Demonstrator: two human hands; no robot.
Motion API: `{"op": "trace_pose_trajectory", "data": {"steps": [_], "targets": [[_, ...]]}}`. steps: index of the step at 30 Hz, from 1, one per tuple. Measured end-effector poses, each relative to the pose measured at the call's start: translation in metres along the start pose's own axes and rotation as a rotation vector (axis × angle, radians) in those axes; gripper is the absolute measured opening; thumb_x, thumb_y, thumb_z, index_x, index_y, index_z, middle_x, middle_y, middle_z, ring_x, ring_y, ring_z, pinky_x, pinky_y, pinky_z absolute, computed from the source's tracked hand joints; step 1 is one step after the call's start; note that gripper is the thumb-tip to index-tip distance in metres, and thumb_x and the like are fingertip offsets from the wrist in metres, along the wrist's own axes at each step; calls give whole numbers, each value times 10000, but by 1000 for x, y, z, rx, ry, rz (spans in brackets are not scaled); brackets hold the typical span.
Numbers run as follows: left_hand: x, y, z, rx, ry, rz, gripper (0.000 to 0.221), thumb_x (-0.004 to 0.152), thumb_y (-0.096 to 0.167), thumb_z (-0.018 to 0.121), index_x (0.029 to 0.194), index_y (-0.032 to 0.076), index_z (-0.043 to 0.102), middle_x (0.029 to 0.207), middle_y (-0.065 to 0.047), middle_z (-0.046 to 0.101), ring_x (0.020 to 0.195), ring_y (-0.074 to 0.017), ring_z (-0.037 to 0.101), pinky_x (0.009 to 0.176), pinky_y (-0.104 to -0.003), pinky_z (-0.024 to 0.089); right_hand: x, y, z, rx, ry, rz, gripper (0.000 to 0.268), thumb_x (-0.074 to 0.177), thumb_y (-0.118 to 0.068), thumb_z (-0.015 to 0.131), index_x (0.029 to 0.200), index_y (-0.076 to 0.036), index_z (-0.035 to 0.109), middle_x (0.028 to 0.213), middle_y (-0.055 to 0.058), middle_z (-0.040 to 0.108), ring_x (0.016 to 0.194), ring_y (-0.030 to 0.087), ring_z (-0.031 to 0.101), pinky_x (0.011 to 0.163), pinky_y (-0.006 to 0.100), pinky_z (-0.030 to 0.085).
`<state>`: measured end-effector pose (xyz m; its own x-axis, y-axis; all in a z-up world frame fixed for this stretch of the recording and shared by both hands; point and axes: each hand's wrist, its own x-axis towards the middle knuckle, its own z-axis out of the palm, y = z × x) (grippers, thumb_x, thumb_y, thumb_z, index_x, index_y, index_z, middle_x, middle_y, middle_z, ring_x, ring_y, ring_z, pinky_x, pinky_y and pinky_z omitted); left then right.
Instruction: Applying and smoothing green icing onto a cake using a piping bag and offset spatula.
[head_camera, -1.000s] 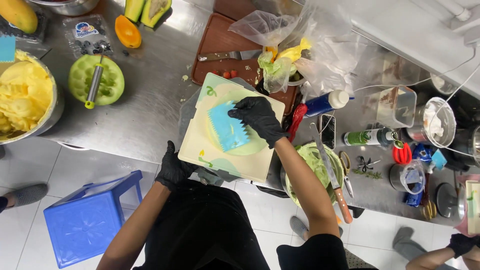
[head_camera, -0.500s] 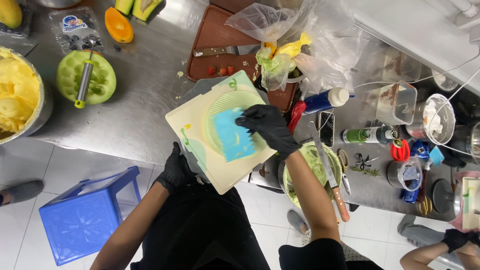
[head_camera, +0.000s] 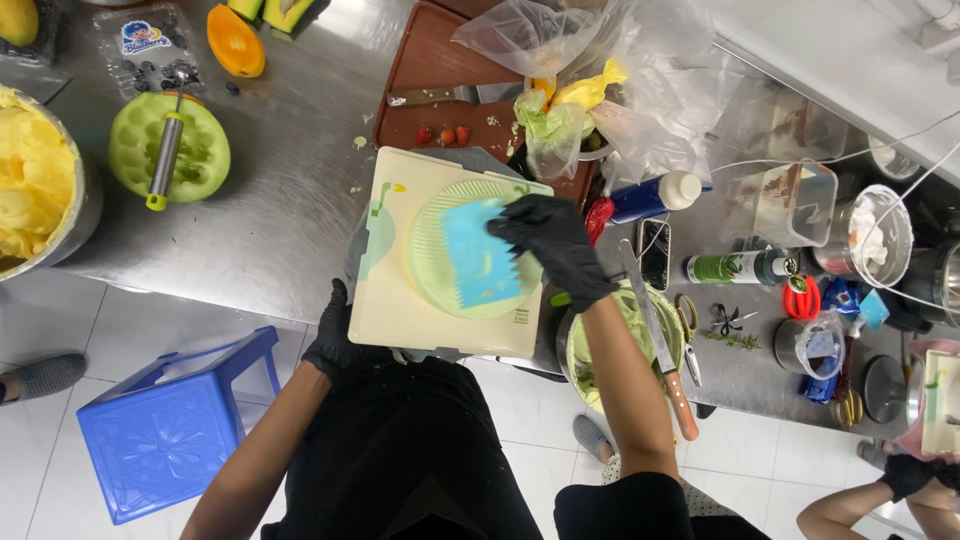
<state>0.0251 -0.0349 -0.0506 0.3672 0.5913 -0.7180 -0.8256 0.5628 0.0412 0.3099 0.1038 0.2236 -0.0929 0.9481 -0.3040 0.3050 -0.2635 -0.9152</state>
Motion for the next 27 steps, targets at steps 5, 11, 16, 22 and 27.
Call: {"op": "trace_pose_trajectory", "data": {"steps": [5, 11, 16, 22, 27], "targets": [[-25, 11, 40, -63, -174, 82, 884, 950, 743, 319, 1573, 119, 370, 1562, -147, 477, 1410, -321, 492, 1150, -488, 427, 12, 21, 34, -194, -173, -102, 268, 827, -158, 877, 971, 32, 755, 804, 75, 771, 682, 89, 689, 595, 241, 571], [-41, 26, 32, -122, -221, 127, 983, 948, 779, 300, 1543, -1, 368, 1539, -232, 488, 1392, -369, 515, 1136, -543, 426, 21, 25, -46, -50, 89, 4, 243, 820, -138, 868, 923, 39, 736, 824, 91, 771, 618, 112, 681, 552, 263, 572], [-37, 1, 37, 23, -93, 19, 1017, 924, 795, 344, 1522, -28, 381, 1478, -201, 519, 1346, -342, 530, 1112, -540, 430, -5, 6, 12, 63, -110, 9, 257, 792, -145, 865, 955, -3, 725, 806, 66, 755, 627, 94, 683, 546, 254, 573], [-25, 20, 19, -135, -198, 83, 1012, 946, 805, 404, 1510, -35, 379, 1471, -207, 535, 1342, -333, 541, 1137, -502, 439, 16, 23, 7, -119, -149, 8, 242, 817, -139, 895, 919, 20, 744, 778, 86, 721, 631, 101, 650, 559, 256, 564], [-37, 19, 25, -52, -100, 117, 1034, 896, 832, 380, 1503, -6, 376, 1476, -206, 515, 1347, -324, 535, 1134, -496, 450, 12, 13, -35, -79, 35, 12, 235, 804, -143, 882, 917, 15, 748, 800, 91, 751, 631, 112, 678, 572, 264, 573]]}}
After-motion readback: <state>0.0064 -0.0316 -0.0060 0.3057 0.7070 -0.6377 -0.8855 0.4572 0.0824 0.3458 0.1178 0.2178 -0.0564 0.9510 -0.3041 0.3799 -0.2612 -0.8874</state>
